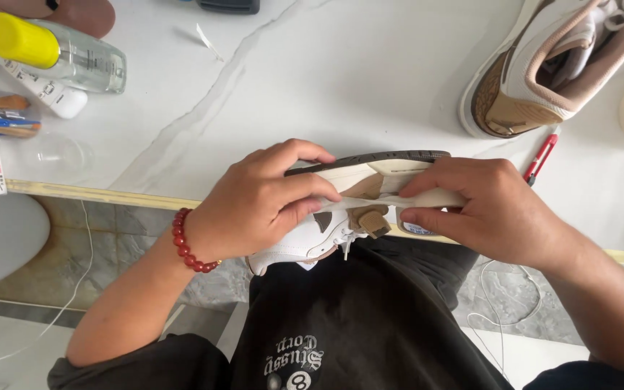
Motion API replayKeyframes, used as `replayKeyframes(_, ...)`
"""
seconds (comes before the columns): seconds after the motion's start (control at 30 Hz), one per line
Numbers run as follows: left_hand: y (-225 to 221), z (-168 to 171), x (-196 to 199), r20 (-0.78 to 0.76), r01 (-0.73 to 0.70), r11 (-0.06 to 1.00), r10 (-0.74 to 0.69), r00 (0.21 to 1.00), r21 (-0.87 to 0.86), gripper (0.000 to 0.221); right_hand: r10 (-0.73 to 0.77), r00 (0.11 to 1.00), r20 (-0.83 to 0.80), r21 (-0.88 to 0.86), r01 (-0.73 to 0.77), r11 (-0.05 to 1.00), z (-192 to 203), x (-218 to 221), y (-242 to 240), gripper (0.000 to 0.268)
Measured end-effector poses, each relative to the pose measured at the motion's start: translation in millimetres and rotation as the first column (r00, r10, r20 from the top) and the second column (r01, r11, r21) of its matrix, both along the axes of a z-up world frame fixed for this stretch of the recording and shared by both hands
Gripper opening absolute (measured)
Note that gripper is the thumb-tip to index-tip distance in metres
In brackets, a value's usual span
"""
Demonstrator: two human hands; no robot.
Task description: Applying masking tape to a sneaker for customization or repair.
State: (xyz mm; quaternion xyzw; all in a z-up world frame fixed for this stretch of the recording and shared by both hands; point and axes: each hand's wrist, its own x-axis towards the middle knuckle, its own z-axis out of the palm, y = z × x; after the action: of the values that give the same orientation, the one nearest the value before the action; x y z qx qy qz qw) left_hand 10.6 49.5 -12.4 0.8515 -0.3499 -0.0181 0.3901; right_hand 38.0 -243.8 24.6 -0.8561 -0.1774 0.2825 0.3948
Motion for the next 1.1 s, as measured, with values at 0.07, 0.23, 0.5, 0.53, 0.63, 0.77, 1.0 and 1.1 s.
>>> replayKeyframes(0.07, 3, 1, -1, -0.106, -0.015, 0.999, 0.02, 0.994, 0.043, 0.014, -0.007, 1.0, 0.009, 0.033, 0.007, 0.999, -2, -4, -1, 0.021)
replayKeyframes(0.23, 12, -8, 4, 0.003, -0.012, 0.999, 0.012, 1.0, 0.046, 0.035, -0.055, 0.999, -0.001, 0.052, 0.055, 0.997, -7, -8, -4, 0.018)
replayKeyframes(0.5, 26, -9, 7, -0.146, 0.047, 0.999, -0.048, 0.988, -0.009, 0.034, -0.073, 0.997, 0.027, 0.036, 0.072, 0.997, -4, -6, -1, 0.015)
replayKeyframes(0.53, 28, -9, 7, -0.209, 0.073, 0.995, -0.087, 0.974, -0.073, 0.035, -0.08, 0.997, 0.023, 0.029, 0.079, 0.996, -3, -7, 0, 0.015)
replayKeyframes(0.63, 28, -4, 5, -0.362, 0.044, 0.995, -0.075, 0.929, -0.095, 0.036, -0.091, 0.995, 0.031, 0.026, 0.09, 0.996, -4, -7, 1, 0.014)
replayKeyframes(0.77, 22, 0, -2, -0.298, -0.039, 0.999, 0.03, 0.954, -0.024, 0.035, -0.101, 0.994, 0.041, 0.006, 0.101, 0.995, -6, -9, 1, 0.014)
replayKeyframes(1.0, -18, -6, -15, 0.144, -0.051, 0.998, 0.045, 0.988, 0.041, 0.044, -0.124, 0.992, 0.005, -0.04, 0.124, 0.992, -5, -7, 1, 0.015)
replayKeyframes(1.1, -54, 4, -7, 0.32, 0.004, 1.0, 0.006, 0.947, -0.031, 0.042, -0.131, 0.99, -0.047, 0.028, 0.133, 0.991, -13, -7, -7, 0.017)
